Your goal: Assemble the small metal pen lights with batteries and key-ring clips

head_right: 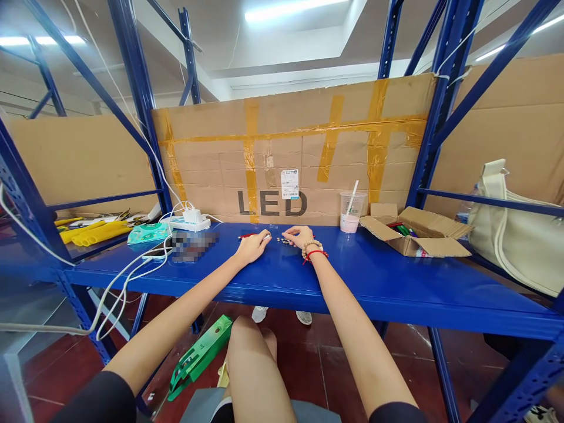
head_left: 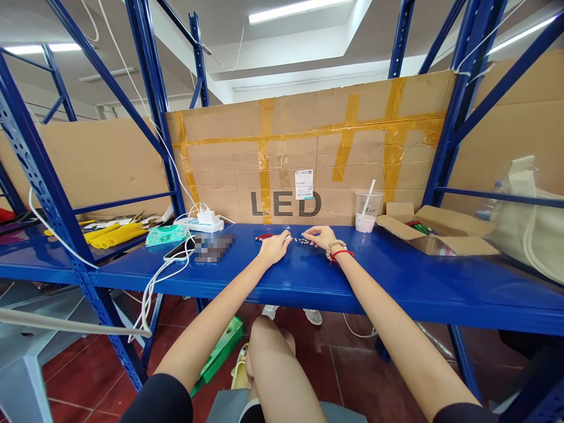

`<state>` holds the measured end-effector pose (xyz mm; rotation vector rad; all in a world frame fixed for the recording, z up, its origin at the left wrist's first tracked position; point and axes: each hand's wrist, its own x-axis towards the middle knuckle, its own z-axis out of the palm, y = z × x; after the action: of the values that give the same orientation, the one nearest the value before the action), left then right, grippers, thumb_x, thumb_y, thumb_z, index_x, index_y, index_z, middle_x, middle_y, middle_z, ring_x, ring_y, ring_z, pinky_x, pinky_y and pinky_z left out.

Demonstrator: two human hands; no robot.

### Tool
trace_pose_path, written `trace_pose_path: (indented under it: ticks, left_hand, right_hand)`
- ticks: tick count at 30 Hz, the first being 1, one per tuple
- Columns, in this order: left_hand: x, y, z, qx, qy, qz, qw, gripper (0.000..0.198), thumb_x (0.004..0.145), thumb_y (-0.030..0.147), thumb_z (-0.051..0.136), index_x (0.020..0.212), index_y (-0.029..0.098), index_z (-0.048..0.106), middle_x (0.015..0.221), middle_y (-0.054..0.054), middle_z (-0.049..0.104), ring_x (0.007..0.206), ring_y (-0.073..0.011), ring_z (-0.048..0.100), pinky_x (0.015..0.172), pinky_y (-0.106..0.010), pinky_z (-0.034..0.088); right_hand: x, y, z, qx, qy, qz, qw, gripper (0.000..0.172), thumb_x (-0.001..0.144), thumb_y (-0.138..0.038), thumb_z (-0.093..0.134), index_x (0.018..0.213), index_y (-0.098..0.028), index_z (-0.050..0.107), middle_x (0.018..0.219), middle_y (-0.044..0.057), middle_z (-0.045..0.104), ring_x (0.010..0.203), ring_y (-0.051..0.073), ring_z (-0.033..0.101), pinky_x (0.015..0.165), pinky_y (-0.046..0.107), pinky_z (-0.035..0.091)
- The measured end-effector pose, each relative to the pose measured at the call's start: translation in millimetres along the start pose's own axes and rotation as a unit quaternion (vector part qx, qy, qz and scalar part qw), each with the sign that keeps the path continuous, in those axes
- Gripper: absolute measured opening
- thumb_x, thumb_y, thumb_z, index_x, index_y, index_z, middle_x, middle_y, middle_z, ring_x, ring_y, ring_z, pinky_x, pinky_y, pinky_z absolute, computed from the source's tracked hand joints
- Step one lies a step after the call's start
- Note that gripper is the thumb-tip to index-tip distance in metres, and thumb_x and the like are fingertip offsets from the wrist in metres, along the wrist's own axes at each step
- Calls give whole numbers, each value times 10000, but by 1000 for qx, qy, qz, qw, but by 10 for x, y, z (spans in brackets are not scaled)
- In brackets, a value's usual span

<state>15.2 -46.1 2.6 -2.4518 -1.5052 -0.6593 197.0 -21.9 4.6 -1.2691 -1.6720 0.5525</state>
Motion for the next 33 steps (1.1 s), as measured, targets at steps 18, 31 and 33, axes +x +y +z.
trace_pose_path:
  ticks: [18, 31, 33]
  left_hand:
    - [14, -2, 22, 6, -4, 22, 1000, 315, 931, 388, 221, 1091, 255, 457, 964, -28, 662, 903, -196, 620, 694, -260, 447]
    - [8, -10, 26, -1, -5, 29, 1000, 323, 931, 394, 214, 1093, 249, 453, 939, -30, 665, 880, -194, 628, 680, -259, 450]
    - [3, -5, 17, -2, -9, 26, 1000, 324, 932, 391, 215, 1100, 250, 453, 944, -29, 663, 882, -187, 627, 686, -253, 450]
  right_hand:
    - [112, 186, -22, -124, 54, -21, 991, 227, 803, -268, 517, 918, -156, 677, 839, 59, 691, 627, 141, 643, 577, 243, 521]
    - [74, 191, 74, -329, -92, -92, 935, 332, 836, -320, 476, 1143, -255, 586, 1256, 29, 534, 1170, 221, 457, 971, 402, 352]
    - [68, 180, 69, -341, -70, -69, 935, 371, 844, -385, 454, 1179, -263, 559, 1302, 37, 489, 1209, 242, 413, 988, 446, 312]
